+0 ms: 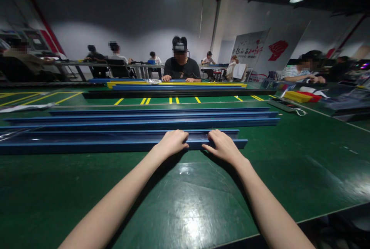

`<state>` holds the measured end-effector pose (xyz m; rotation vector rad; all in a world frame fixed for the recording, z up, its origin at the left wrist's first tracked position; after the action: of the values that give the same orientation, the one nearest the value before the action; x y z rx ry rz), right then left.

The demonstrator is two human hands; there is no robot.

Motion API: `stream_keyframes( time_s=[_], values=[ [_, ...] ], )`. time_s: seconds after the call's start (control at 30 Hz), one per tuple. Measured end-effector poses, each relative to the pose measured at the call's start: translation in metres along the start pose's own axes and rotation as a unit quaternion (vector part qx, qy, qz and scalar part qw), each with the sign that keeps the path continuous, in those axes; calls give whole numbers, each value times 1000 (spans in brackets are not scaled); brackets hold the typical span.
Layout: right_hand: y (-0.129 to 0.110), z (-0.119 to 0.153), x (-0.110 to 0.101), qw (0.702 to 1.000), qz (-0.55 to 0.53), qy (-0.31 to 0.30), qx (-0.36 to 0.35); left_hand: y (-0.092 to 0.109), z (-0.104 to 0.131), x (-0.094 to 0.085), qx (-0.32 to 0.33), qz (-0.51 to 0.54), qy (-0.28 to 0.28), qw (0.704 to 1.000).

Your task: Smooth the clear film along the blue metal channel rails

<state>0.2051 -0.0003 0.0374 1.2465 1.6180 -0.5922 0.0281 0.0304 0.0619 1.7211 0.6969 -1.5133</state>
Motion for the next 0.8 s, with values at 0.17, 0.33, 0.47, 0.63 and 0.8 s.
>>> stream_keyframes(
  time_s=[0.17, 0.33, 0.47, 0.63, 0.8],
  values=[
    [2, -2, 4, 999, -33, -10, -6, 0, 0, 0, -2, -1, -3, 1000],
    [6, -5, 1, 998, -53, -25, 4, 1, 0, -1, -1, 4, -1, 1000],
    [7, -5, -3, 999, -46, -28, 8, 1, 2, -3, -1, 4, 5, 1000],
    [14, -1, -6, 998, -35, -36, 28, 1, 3, -6, 6, 16, 20, 1000],
    [22, 4, -10, 997, -23, -46, 60, 2, 0, -2, 16, 30, 33, 999]
  ],
)
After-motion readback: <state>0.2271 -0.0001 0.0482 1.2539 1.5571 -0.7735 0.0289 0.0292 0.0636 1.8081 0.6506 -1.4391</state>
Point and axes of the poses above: each hand's wrist, its own z-axis away from the middle knuckle, its own x-axis out of the palm, y = z × x, the point moved 3 cm from there along -z, towards the middle knuckle, and after that the axes turned 8 degrees about z, right-handed, at the moved point
